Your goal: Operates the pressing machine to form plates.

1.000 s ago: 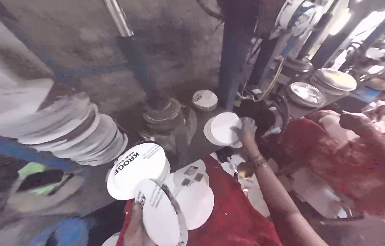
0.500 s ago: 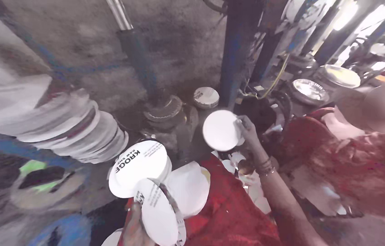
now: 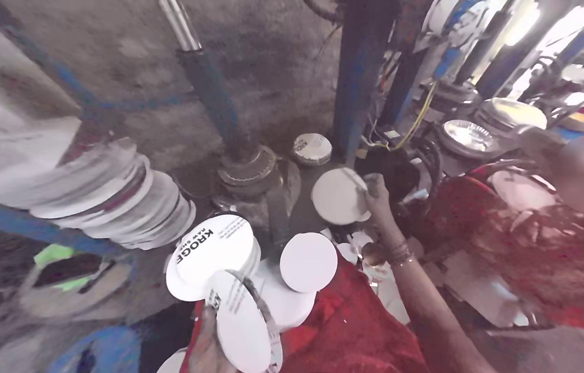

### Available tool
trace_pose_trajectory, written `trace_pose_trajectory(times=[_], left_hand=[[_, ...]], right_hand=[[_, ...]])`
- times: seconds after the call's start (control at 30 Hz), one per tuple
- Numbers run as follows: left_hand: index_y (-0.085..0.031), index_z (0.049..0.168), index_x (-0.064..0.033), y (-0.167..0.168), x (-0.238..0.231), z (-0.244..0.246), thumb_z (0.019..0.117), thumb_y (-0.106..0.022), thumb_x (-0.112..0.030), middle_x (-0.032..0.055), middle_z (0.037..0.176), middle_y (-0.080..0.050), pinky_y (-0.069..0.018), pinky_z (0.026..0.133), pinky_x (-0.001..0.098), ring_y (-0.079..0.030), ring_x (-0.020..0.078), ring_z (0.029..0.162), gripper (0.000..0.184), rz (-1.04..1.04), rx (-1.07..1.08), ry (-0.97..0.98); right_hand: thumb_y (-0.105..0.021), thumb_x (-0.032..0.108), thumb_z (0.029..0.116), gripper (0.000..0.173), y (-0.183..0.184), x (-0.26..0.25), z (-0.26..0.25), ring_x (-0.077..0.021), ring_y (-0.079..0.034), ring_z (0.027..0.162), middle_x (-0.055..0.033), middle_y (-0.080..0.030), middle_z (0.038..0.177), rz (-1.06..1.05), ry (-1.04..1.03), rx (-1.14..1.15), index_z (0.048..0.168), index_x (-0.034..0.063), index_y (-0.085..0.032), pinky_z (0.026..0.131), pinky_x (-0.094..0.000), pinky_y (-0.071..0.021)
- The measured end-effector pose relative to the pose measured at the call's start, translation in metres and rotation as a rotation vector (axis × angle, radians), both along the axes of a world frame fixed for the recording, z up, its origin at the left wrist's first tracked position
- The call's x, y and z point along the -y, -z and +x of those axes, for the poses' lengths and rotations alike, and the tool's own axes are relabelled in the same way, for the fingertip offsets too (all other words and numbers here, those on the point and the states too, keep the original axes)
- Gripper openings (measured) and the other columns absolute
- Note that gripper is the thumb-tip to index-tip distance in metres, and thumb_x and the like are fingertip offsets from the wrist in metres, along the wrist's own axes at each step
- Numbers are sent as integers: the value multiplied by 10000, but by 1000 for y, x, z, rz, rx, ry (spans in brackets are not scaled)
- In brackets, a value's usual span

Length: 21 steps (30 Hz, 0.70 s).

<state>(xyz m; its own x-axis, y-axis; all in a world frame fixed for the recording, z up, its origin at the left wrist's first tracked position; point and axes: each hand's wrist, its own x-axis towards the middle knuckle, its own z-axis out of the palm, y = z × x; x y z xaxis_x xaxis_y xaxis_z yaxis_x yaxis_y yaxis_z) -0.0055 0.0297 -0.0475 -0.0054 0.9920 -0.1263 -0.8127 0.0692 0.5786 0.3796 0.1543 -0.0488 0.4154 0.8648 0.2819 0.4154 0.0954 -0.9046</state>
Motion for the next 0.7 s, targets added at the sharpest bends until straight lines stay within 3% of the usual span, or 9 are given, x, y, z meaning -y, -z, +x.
trace_pose_trajectory(times=[0.1, 0.17, 0.23, 0.27, 0.37, 0.43, 0.5, 0.6, 0.7], left_hand=[[-684, 1156, -162, -1, 0, -3, 1039, -533, -296, 7, 1049, -766, -629, 829, 300, -735, 94, 973, 233, 26, -53, 12], [-682, 1177, -174, 0, 0, -3, 1015, -577, -319, 5, 1077, -762, -624, 848, 301, -729, 95, 995, 241, 55, -55, 42], [-685, 1180, -179, 0, 1, 0, 1010, -584, -323, 8, 1090, -759, -622, 856, 311, -728, 105, 1007, 245, 57, -34, 65], [-681, 1173, -174, -1, 1, 2, 1044, -522, -306, 6, 1083, -759, -621, 854, 307, -727, 101, 1003, 244, 45, -33, 56], [-657, 1161, -167, -9, 4, 8, 1112, -284, -281, -5, 1048, -761, -625, 839, 295, -729, 87, 978, 394, -9, -56, 15], [-642, 1165, -160, -9, 6, 8, 1112, -258, -275, -12, 1039, -762, -628, 826, 283, -730, 76, 966, 404, -25, -86, -7], [-649, 1165, -163, -5, 6, 3, 1114, -262, -284, -21, 1035, -763, -624, 823, 267, -728, 63, 960, 408, -20, -117, -8], [-704, 1145, -175, -1, 6, -4, 1069, -455, -323, 0, 1042, -769, -628, 813, 276, -736, 81, 953, 300, 23, -75, 34], [-715, 1158, -187, 2, 5, -7, 1019, -558, -356, 2, 1074, -765, -624, 832, 286, -732, 87, 981, 269, 63, -54, 88]], right_hand=[[-695, 173, 956, 486, -15, 11, -7, -157, -690, 850, -113, -724, 1055, -138, -222, 8, 1377, 10, -516, 770, -359, -579], [-737, 282, 932, 547, -7, 7, -4, -281, -683, 1104, -168, -696, 1236, -168, -59, 243, 1375, 6, -573, 951, -494, -550], [-715, 382, 950, 640, 3, -2, 8, -448, -397, 1439, -253, -517, 1479, -376, 104, 430, 1429, -7, -542, 1156, -674, -283], [-705, 405, 955, 642, 7, -6, 13, -493, -288, 1487, -276, -476, 1510, -462, 141, 463, 1413, -20, -557, 1162, -735, -189], [-770, 262, 906, 492, 7, -14, 14, -485, -420, 1393, -276, -603, 1349, -379, 248, 399, 1277, -36, -642, 1134, -693, -278], [-738, 113, 920, 429, 5, -11, 8, -456, -605, 1157, -287, -632, 1210, -211, 280, 260, 1283, -47, -575, 985, -623, -480], [-648, 56, 974, 382, 8, -3, 4, -345, -694, 928, -236, -671, 1080, 16, 171, 28, 1321, -15, -505, 810, -527, -579], [-410, 235, 1063, 292, -4, 20, -2, -116, -645, 871, -49, -661, 1006, 125, -187, -250, 1226, 68, -586, 804, -354, -564], [-196, 501, 1078, 636, -6, 23, 1, -134, -693, 866, -29, -735, 940, 84, -220, -171, 1052, 95, -685, 812, -382, -583]])
